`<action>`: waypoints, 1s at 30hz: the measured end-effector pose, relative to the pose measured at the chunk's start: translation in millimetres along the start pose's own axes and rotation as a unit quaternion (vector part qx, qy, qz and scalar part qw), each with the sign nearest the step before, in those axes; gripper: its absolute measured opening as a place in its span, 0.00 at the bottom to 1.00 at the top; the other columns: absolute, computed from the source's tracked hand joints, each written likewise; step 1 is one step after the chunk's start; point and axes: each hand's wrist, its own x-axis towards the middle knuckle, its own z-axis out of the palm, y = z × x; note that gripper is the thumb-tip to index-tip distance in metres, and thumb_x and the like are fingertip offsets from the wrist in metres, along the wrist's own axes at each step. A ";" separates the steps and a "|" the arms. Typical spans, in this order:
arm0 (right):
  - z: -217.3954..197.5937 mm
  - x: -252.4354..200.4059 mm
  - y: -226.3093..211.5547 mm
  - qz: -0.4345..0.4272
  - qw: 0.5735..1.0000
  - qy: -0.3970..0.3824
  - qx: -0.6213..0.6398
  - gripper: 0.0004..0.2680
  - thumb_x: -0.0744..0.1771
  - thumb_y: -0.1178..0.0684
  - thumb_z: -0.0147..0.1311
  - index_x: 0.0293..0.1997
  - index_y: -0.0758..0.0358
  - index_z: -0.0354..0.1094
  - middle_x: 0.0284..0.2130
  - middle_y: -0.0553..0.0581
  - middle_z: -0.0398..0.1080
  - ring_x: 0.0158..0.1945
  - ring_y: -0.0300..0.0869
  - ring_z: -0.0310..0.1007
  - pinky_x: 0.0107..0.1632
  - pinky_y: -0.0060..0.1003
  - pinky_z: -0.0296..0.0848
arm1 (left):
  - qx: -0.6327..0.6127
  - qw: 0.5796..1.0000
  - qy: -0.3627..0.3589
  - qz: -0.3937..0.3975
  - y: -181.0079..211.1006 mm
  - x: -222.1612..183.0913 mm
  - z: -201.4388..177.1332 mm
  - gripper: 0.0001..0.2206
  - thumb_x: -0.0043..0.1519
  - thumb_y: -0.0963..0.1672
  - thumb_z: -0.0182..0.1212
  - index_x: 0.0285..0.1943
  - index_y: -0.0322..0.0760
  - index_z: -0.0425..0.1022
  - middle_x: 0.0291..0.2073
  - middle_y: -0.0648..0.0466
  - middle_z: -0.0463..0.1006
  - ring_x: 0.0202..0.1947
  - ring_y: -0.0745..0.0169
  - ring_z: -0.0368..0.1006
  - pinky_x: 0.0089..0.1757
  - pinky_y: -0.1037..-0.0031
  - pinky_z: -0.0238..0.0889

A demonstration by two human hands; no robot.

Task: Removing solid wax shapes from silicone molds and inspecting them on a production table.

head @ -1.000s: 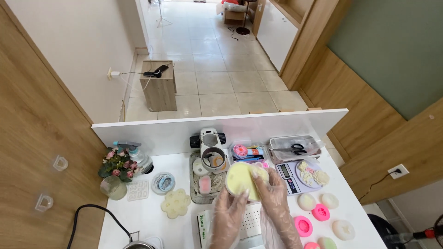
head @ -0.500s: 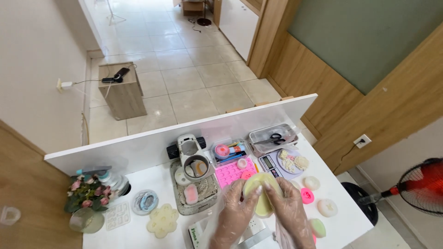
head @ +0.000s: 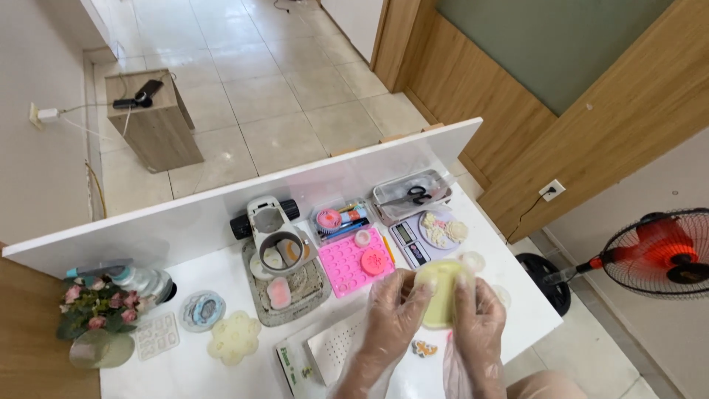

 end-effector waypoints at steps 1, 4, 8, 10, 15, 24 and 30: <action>-5.3 -1.5 -1.6 0.009 1.000 -0.001 -0.004 0.13 0.69 0.49 0.52 0.48 0.72 0.73 0.34 0.57 0.77 0.34 0.35 0.74 0.37 0.29 0.73 | -0.001 1.000 0.001 -0.010 4.2 -6.7 3.2 0.13 0.65 0.47 0.65 0.37 0.30 0.76 0.24 0.52 0.76 0.26 0.73 0.66 0.29 0.73 0.64; -18.7 -3.5 0.8 -0.023 0.997 0.073 -0.005 0.13 0.71 0.47 0.50 0.48 0.70 0.72 0.34 0.57 0.76 0.33 0.35 0.74 0.35 0.30 0.73 | 0.036 0.997 -0.019 0.071 15.5 -21.4 7.7 0.13 0.70 0.47 0.61 0.44 0.29 0.76 0.33 0.54 0.73 0.33 0.72 0.67 0.35 0.76 0.67; -47.7 -2.6 7.8 -0.064 0.987 0.150 0.001 0.14 0.73 0.44 0.50 0.50 0.70 0.71 0.35 0.55 0.75 0.34 0.35 0.73 0.35 0.29 0.73 | -0.140 0.980 -0.104 -0.097 -7.1 -42.2 20.5 0.16 0.69 0.50 0.53 0.45 0.32 0.74 0.32 0.56 0.77 0.31 0.72 0.71 0.35 0.77 0.69; -60.9 -0.3 5.3 -0.070 0.982 0.174 0.008 0.15 0.73 0.43 0.51 0.51 0.69 0.71 0.35 0.54 0.74 0.35 0.34 0.73 0.36 0.28 0.73 | -0.168 0.977 -0.101 -0.089 -16.1 -47.2 23.4 0.17 0.71 0.50 0.52 0.46 0.31 0.74 0.33 0.55 0.78 0.33 0.71 0.73 0.39 0.77 0.71; -98.5 -9.4 -0.7 -0.073 0.973 0.216 0.032 0.16 0.70 0.41 0.59 0.52 0.67 0.70 0.38 0.54 0.75 0.39 0.36 0.76 0.40 0.31 0.78 | -0.109 0.976 -0.125 -0.140 -12.9 -49.3 24.4 0.18 0.72 0.49 0.49 0.41 0.30 0.75 0.30 0.51 0.78 0.30 0.70 0.73 0.36 0.76 0.71; -154.4 -8.2 23.4 -0.044 0.952 0.301 -0.030 0.17 0.71 0.39 0.57 0.53 0.65 0.71 0.38 0.55 0.77 0.37 0.37 0.78 0.38 0.32 0.80 | -0.118 0.970 -0.141 -0.157 -30.5 -50.0 21.8 0.17 0.70 0.49 0.51 0.39 0.29 0.75 0.28 0.52 0.77 0.28 0.69 0.73 0.35 0.74 0.72; -143.0 -8.0 3.3 -0.036 0.954 0.297 -0.008 0.18 0.71 0.38 0.57 0.55 0.66 0.70 0.38 0.55 0.77 0.37 0.38 0.78 0.38 0.34 0.80 | -0.139 0.970 -0.140 -0.140 -34.6 -48.6 25.5 0.18 0.71 0.50 0.53 0.37 0.29 0.74 0.29 0.54 0.76 0.30 0.69 0.73 0.35 0.75 0.71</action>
